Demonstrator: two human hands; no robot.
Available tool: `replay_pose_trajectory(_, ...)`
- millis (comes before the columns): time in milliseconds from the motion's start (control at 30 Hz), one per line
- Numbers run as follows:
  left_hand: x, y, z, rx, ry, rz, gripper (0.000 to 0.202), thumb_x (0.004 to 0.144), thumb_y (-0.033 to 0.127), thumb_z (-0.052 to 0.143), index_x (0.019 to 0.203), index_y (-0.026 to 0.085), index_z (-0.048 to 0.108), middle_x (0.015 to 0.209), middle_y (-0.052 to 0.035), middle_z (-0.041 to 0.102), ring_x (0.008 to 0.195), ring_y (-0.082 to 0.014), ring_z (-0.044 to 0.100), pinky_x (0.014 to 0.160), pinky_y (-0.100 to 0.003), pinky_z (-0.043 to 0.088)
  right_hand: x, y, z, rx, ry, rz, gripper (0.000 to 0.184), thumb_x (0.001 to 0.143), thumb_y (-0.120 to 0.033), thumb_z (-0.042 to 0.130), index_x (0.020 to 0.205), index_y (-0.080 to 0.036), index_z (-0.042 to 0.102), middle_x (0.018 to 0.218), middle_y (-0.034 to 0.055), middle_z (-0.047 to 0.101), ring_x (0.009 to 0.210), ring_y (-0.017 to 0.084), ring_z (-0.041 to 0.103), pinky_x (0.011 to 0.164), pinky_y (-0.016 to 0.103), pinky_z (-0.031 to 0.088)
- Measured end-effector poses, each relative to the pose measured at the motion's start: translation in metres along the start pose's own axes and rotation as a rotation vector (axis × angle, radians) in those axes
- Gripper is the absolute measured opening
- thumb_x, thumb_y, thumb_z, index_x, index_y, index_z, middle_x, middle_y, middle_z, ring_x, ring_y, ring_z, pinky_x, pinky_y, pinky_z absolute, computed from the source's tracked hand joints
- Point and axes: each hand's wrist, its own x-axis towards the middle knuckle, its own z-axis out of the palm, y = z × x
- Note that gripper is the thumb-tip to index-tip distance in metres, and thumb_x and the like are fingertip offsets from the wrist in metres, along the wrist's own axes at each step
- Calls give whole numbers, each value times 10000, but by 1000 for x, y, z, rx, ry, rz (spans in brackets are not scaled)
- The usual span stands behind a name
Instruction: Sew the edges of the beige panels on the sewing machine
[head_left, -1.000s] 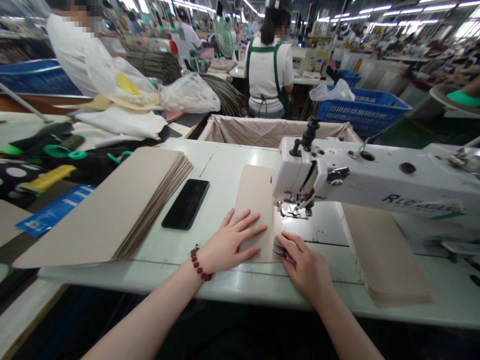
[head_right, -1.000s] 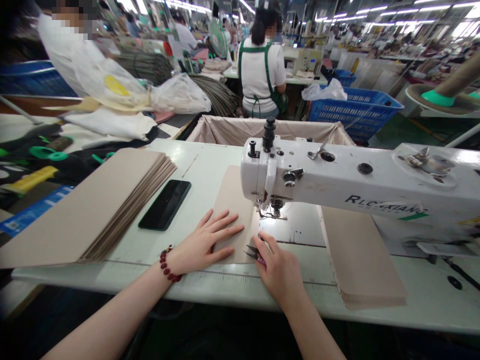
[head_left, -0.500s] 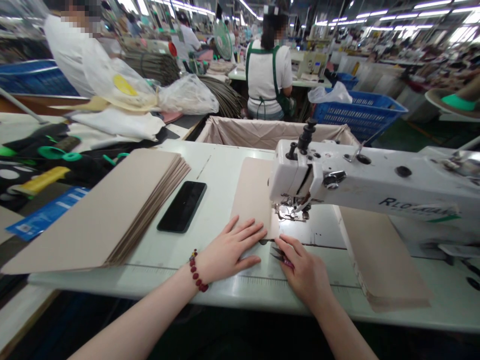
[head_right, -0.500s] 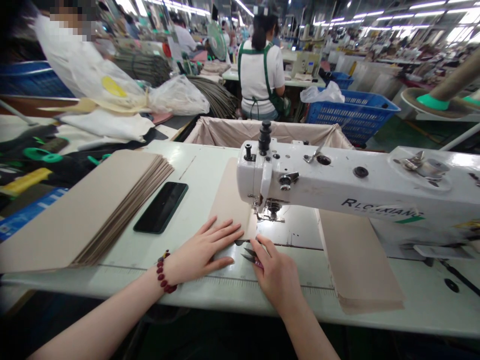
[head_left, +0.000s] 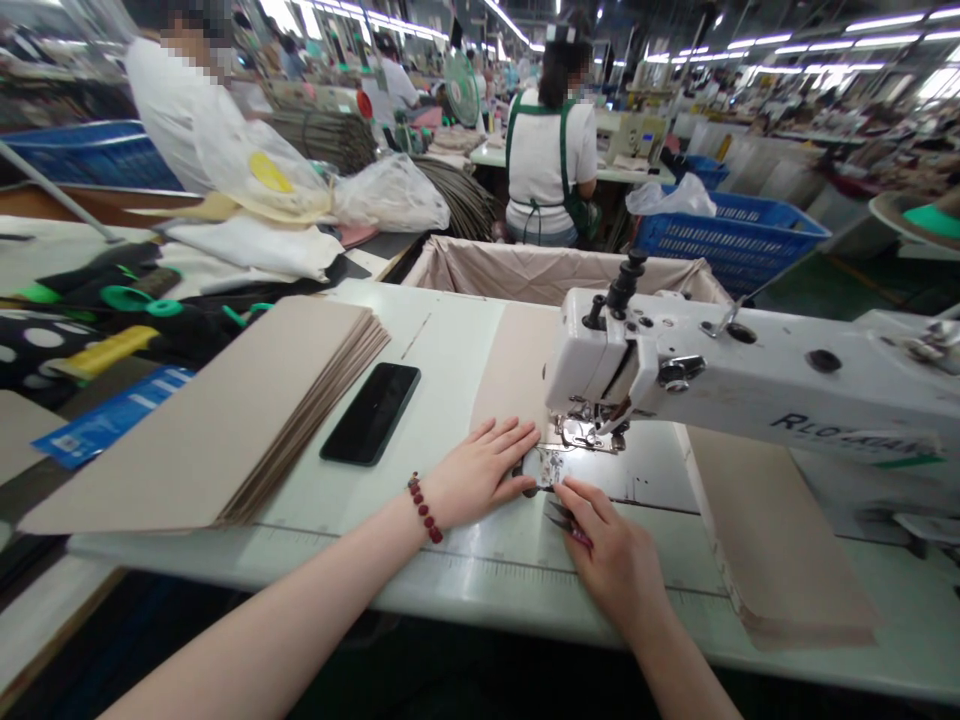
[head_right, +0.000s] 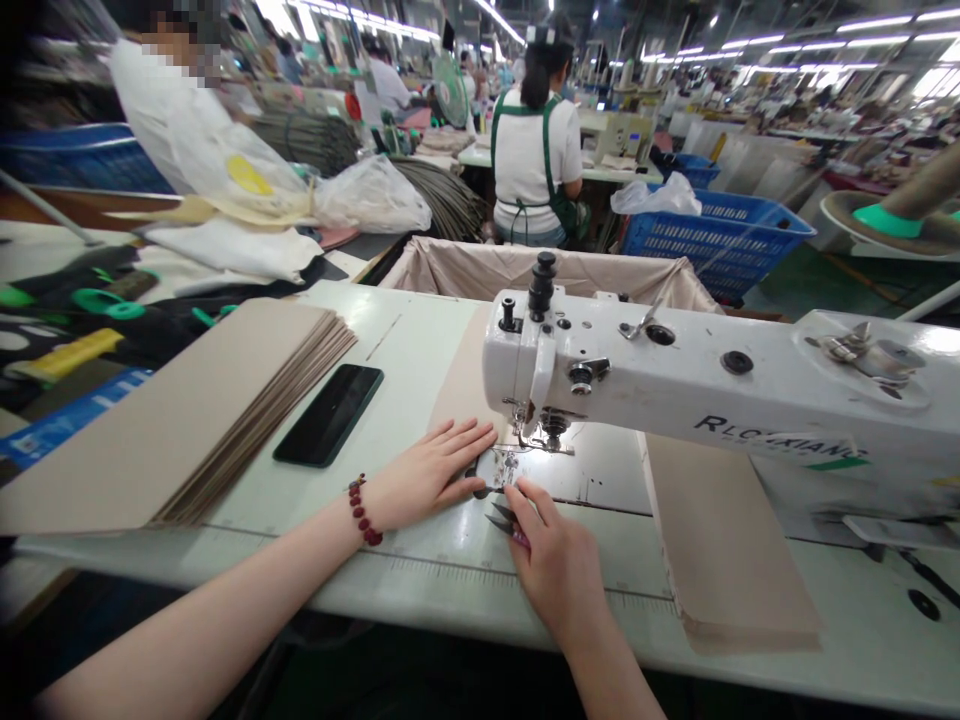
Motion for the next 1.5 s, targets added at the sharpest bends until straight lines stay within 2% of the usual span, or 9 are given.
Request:
replay_pose_trajectory(200, 7, -3, 6, -4, 53, -20, 612, 980, 525, 346, 1513, 248, 227, 1543, -45, 285, 1426, -232, 243, 1165, -420, 172, 0, 1, 1, 38, 3, -5, 491, 864, -150, 505, 1335, -288, 487, 1388, 28, 514, 977, 198, 649, 795, 312, 543)
replay_pose_trajectory(767, 8, -1, 2, 5, 39, -30, 587, 987, 541, 298, 1507, 275, 245, 1554, -38, 252, 1437, -241, 209, 1162, -437, 164, 1, 0, 0, 68, 46, -16, 493, 849, -128, 481, 1320, -270, 505, 1345, 56, 548, 976, 198, 656, 827, 315, 551)
replay_pose_trajectory(1067, 8, 1, -1, -35, 25, -26, 571, 995, 512, 301, 1509, 274, 232, 1551, 8, 263, 1433, -225, 222, 1169, -433, 134, 2, -2, -2, 81, 46, -7, 521, 837, -111, 488, 1331, -277, 489, 1340, 39, 547, 977, 183, 649, 817, 299, 545)
replay_pose_trajectory(1500, 5, 1, 0, -46, 60, -14, 541, 988, 459, 351, 1493, 283, 274, 1524, -11, 332, 1419, -212, 261, 1159, -432, 158, 1, -6, -4, 16, 64, -25, 506, 837, -110, 500, 1316, -273, 503, 1325, 41, 561, 963, 177, 656, 770, 280, 546)
